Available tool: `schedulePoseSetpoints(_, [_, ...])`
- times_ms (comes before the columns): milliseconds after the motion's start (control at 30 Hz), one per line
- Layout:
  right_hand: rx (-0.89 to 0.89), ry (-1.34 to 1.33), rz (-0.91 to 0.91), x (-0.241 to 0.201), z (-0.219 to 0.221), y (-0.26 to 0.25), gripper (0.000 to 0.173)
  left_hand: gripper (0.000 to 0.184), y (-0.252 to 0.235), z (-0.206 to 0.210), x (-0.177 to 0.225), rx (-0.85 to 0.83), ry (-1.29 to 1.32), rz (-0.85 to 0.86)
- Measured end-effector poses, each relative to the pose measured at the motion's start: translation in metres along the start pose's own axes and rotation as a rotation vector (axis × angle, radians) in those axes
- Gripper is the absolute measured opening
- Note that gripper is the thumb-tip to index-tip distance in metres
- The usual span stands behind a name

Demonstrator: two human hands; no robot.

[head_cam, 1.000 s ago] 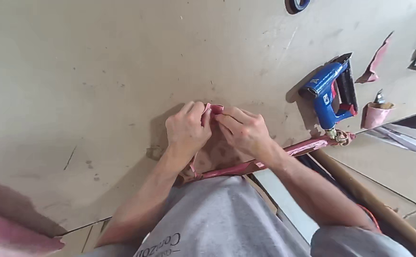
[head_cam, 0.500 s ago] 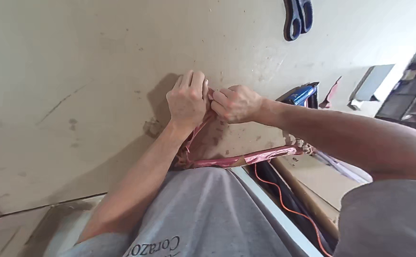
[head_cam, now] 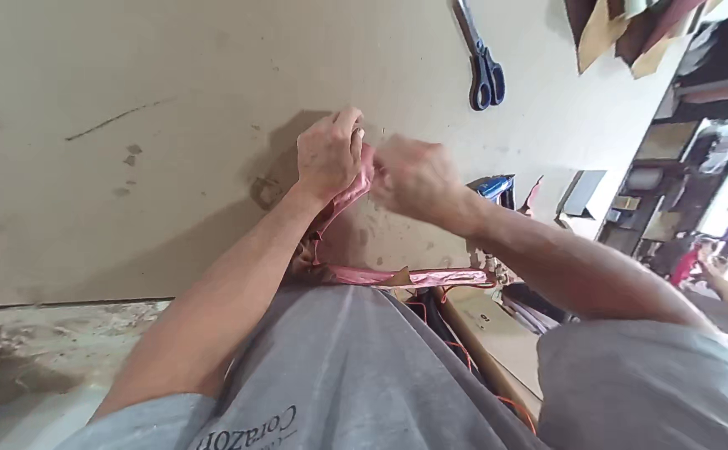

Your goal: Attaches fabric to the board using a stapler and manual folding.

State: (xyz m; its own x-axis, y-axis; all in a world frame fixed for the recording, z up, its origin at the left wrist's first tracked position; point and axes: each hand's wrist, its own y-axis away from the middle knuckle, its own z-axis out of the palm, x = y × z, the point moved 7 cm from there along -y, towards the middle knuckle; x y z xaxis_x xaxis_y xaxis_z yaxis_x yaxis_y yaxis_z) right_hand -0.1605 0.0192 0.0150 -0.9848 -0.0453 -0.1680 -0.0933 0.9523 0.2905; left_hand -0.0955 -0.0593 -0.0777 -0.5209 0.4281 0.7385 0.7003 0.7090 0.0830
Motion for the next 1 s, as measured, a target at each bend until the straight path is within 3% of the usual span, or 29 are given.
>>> schedulePoseSetpoints(100, [0.134, -0.05, -0.077, 0.04, 0.012, 0.024, 0.021, 0.047, 0.019, -0.017, 0.005, -0.049, 0.023, -0.08])
schedulePoseSetpoints(200, [0.18, 0.016, -0.274, 0.029, 0.04, 0.032, 0.02, 0.061, 0.051, -0.015, 0.024, 0.007, -0.156, -0.059])
schedulePoseSetpoints(400, [0.069, 0.048, -0.436, 0.017, 0.053, 0.01, 0.016, 0.051, 0.053, 0.003, 0.004, 0.046, -0.31, -0.094])
schedulePoseSetpoints(633, [-0.274, 0.134, -0.272, -0.015, 0.033, -0.004, 0.024, 0.057, 0.049, -0.002, 0.013, 0.037, -0.268, -0.053])
schedulePoseSetpoints(800, [-0.44, 0.258, -0.307, -0.026, 0.044, -0.012, 0.018, 0.053, 0.051, -0.001, 0.006, 0.08, -0.277, -0.059])
schedulePoseSetpoints(900, [-0.469, 0.334, -0.291, -0.038, 0.043, -0.013, 0.012, 0.058, 0.049, -0.002, 0.009, 0.023, -0.286, -0.078])
schedulePoseSetpoints(1000, [-0.403, 0.232, -0.184, -0.044, 0.023, -0.013, 0.019, 0.055, 0.056, -0.005, 0.008, 0.044, -0.23, -0.071])
